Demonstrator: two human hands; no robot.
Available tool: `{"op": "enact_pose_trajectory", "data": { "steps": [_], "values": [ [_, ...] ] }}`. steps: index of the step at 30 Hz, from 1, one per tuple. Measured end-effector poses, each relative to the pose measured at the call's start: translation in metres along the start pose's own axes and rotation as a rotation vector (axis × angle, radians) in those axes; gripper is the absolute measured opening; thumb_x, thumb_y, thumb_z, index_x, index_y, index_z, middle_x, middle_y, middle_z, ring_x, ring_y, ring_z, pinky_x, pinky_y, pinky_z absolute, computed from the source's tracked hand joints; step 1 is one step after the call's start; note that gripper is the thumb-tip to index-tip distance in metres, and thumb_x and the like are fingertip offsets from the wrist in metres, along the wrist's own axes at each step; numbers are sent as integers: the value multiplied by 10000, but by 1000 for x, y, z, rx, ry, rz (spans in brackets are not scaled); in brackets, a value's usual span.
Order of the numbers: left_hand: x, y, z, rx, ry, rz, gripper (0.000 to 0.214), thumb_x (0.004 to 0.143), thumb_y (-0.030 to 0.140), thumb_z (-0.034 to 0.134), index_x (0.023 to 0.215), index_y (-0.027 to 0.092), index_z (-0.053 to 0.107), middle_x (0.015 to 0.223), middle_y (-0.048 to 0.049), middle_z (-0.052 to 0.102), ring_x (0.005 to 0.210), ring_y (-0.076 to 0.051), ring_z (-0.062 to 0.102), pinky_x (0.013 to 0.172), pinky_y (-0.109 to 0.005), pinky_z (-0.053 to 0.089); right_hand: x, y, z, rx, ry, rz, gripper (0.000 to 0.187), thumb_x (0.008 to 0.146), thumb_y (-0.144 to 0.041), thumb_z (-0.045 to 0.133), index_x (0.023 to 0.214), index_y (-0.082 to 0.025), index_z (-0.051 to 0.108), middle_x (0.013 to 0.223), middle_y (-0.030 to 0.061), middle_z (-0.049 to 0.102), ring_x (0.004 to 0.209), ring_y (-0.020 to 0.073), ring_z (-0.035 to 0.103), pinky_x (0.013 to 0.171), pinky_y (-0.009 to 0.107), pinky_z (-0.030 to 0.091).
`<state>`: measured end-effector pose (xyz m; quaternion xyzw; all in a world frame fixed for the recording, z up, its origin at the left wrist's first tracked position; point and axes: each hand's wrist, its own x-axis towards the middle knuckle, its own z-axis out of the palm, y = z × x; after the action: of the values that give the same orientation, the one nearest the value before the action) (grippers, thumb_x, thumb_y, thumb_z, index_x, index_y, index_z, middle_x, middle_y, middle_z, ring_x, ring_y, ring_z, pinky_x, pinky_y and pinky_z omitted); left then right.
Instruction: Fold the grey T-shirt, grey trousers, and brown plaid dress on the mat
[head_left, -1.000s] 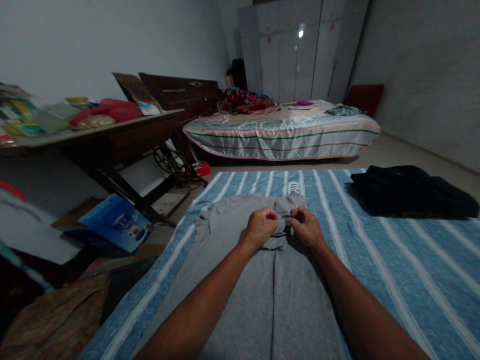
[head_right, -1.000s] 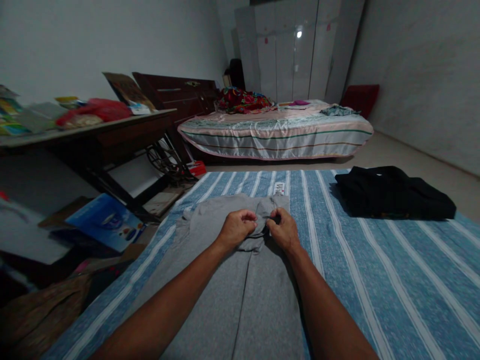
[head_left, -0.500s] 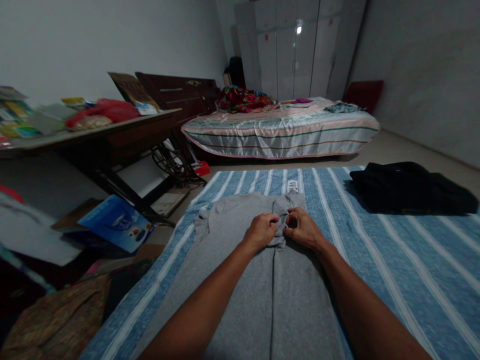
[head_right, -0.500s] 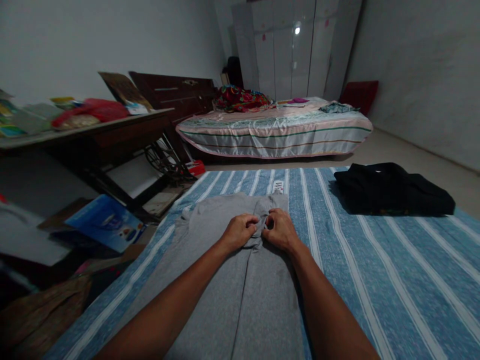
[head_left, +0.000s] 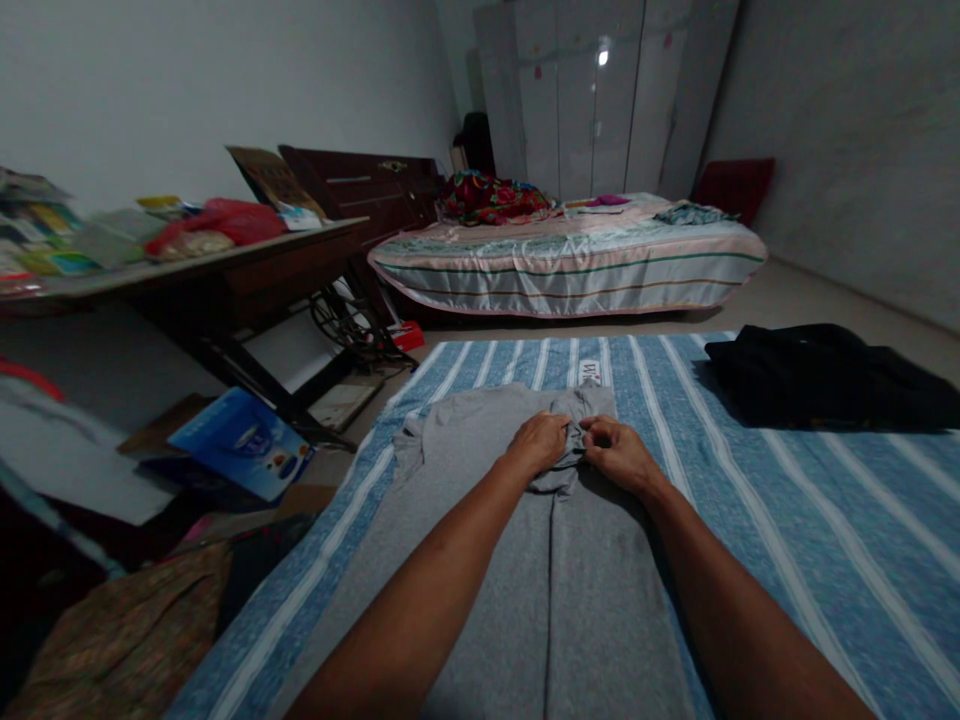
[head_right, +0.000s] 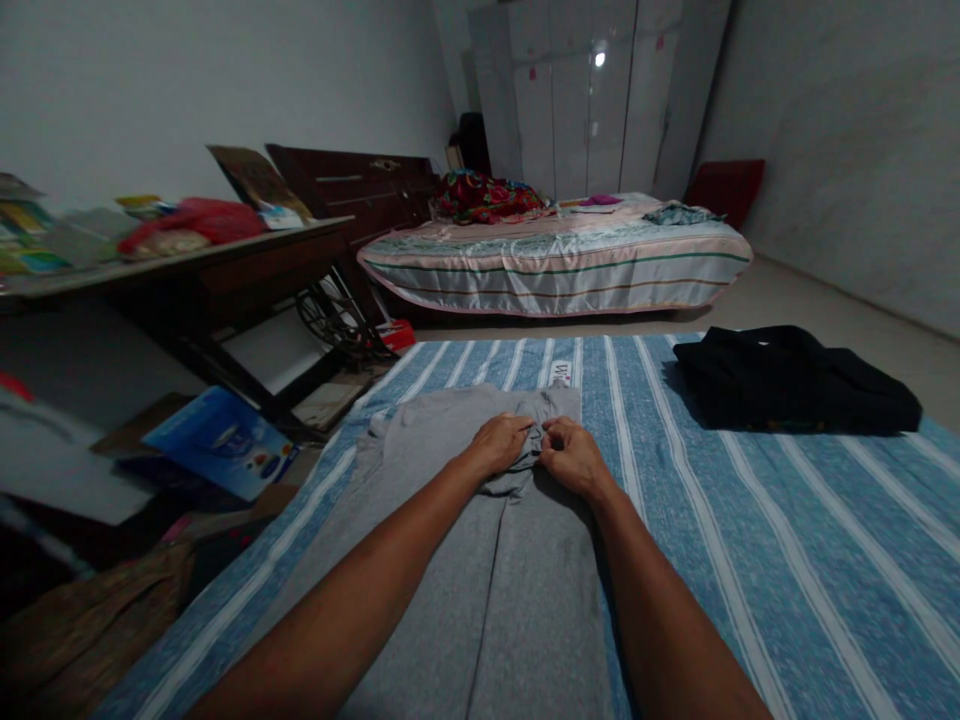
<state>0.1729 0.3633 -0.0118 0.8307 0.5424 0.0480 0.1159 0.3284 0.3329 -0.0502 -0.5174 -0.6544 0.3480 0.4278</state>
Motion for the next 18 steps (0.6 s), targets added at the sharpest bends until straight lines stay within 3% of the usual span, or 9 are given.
{"op": "enact_pose_trajectory", "data": {
  "steps": [5, 7, 11, 18],
  "values": [
    [0, 0, 2, 32, -8, -27, 356, 920, 226, 410, 1169, 257, 662, 1033, -68, 671, 931, -185, 638, 819, -247, 464, 1, 1, -6, 105, 6, -10, 97, 619, -196, 490, 524, -202, 504, 892, 67, 652, 982, 224, 600, 855, 324, 427],
    [-2, 0, 1, 44, -11, -30, 347, 919, 243, 421, 1170, 267, 659, 1045, -63, 669, 946, -185, 637, 828, -249, 464, 0, 0, -7, 55, 5, -19, 35, 602, -196, 501, 598, -198, 535, 868, 46, 640, 904, 206, 598, 813, 308, 430],
    [-4, 1, 0, 58, -13, -36, 353, 922, 260, 425, 1203, 277, 638, 1072, -64, 663, 968, -187, 635, 843, -253, 464, -1, -5, -4, -132, -5, -25, 225, 600, -181, 543, 821, -201, 578, 764, -15, 589, 709, 166, 541, 682, 272, 414],
    [-4, 1, 0, 56, -9, -40, 337, 932, 291, 419, 1182, 283, 645, 1064, -55, 669, 968, -187, 636, 849, -256, 467, 1, -3, 1, -248, 38, -27, 161, 654, -99, 513, 755, -191, 598, 831, 24, 637, 805, 175, 585, 778, 281, 425]
  ]
}}
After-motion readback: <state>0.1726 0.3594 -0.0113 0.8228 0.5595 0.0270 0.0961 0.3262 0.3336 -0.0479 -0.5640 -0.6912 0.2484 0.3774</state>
